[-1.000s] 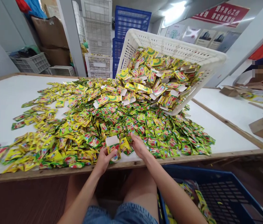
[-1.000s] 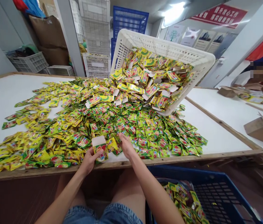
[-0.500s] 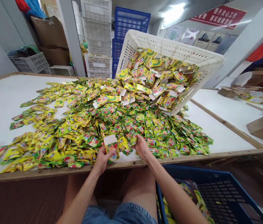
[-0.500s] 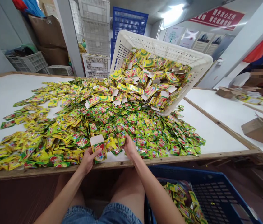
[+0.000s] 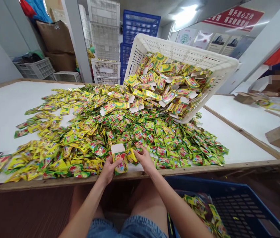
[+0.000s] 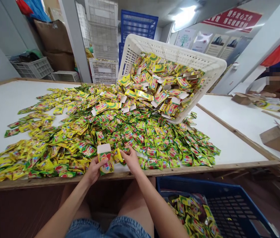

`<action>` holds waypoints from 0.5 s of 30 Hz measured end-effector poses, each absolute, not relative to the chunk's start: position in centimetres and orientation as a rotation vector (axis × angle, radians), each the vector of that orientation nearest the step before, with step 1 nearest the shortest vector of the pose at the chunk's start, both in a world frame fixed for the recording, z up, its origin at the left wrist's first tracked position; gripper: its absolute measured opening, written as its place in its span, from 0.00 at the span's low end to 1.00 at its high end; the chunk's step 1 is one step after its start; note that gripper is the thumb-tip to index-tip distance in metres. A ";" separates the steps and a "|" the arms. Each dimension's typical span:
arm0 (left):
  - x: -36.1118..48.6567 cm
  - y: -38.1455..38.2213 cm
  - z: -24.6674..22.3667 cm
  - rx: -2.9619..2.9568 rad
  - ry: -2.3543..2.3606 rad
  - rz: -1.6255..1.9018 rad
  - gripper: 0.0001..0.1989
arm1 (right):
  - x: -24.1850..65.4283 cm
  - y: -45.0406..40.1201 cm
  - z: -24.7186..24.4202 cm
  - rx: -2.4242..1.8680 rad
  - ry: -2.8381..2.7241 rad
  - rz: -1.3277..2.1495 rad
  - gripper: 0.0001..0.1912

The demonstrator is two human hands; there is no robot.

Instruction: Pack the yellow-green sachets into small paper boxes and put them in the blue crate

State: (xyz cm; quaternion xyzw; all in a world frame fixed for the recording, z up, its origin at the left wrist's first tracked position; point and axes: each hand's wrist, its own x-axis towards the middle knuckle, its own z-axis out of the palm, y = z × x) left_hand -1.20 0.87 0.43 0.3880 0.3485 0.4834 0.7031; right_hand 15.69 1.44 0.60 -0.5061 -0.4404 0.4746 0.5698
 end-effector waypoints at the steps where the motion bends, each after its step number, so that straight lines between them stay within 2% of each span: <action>1: -1.2 0.8 0.3 0.866 0.790 1.088 0.19 | 15.6 1.4 0.4 -1.203 -1.037 1.104 0.16; 8: -1.1 0.7 0.2 0.943 0.820 1.099 0.18 | 17.1 1.2 0.6 -1.264 -1.069 0.988 0.19; 15: -1.2 1.0 0.0 1.055 0.855 1.025 0.19 | 19.1 0.8 2.3 -1.405 -1.335 0.774 0.15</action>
